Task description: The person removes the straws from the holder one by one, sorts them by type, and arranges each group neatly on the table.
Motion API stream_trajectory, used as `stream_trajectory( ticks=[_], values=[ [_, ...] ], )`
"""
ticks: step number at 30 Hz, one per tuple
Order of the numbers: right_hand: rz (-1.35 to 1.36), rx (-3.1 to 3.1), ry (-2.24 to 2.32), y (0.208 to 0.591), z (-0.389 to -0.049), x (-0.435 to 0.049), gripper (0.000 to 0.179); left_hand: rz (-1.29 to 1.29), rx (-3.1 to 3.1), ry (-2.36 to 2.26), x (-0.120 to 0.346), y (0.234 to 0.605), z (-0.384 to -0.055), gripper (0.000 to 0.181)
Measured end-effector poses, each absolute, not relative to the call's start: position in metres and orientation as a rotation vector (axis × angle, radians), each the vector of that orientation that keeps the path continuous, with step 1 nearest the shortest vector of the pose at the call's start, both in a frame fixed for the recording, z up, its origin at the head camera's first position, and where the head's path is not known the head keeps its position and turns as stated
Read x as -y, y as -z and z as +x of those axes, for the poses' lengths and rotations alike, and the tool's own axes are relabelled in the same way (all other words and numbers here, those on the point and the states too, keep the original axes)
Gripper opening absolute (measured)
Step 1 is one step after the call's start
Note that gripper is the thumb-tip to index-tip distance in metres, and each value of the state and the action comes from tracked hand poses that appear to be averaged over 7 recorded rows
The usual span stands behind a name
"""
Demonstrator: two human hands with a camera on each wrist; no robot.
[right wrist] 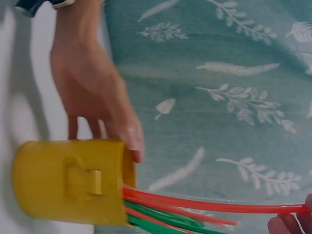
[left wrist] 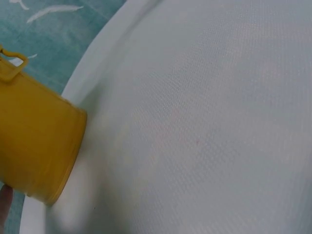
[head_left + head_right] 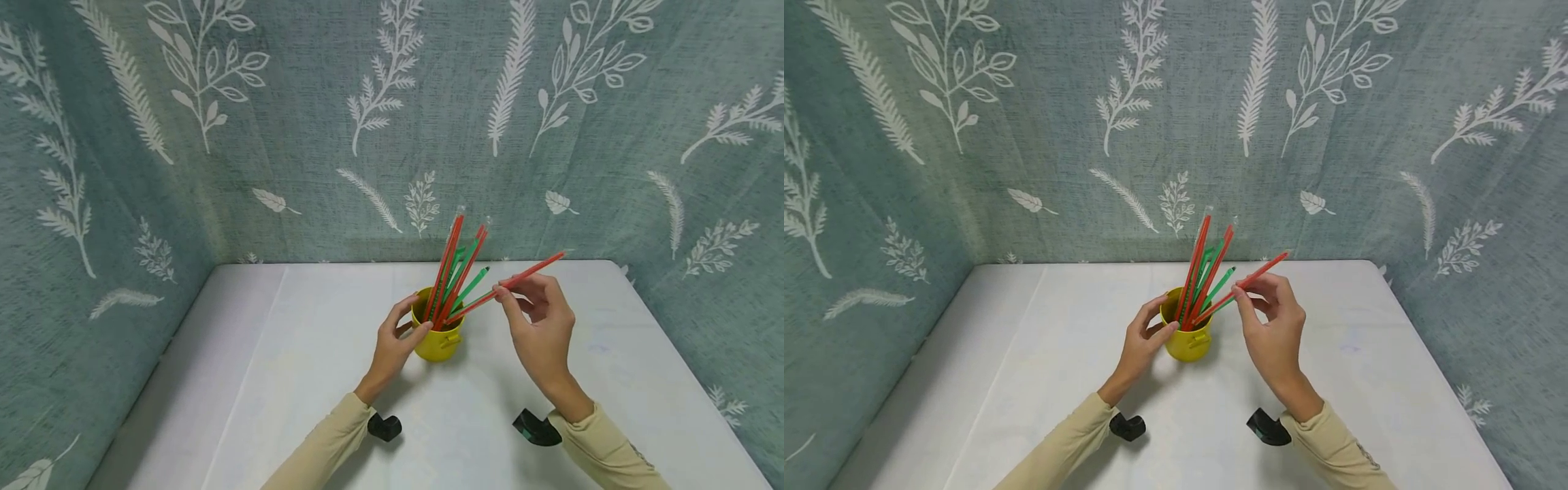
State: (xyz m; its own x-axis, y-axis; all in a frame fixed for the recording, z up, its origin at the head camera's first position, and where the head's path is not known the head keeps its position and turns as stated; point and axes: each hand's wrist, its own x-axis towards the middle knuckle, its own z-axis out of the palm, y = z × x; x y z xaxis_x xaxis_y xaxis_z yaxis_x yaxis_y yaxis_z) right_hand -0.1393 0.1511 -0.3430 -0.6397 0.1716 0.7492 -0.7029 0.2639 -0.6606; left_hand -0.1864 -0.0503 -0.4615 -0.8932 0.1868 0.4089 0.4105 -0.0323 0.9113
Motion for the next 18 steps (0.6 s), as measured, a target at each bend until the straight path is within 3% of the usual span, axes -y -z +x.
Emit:
stream_trajectory(
  ticks=[18],
  values=[
    [0.528,1.647,-1.547,0.327,-0.155,-0.186,0.031,-0.631,2.065,2.048,0.049,0.463,-0.187,0.051]
  ],
)
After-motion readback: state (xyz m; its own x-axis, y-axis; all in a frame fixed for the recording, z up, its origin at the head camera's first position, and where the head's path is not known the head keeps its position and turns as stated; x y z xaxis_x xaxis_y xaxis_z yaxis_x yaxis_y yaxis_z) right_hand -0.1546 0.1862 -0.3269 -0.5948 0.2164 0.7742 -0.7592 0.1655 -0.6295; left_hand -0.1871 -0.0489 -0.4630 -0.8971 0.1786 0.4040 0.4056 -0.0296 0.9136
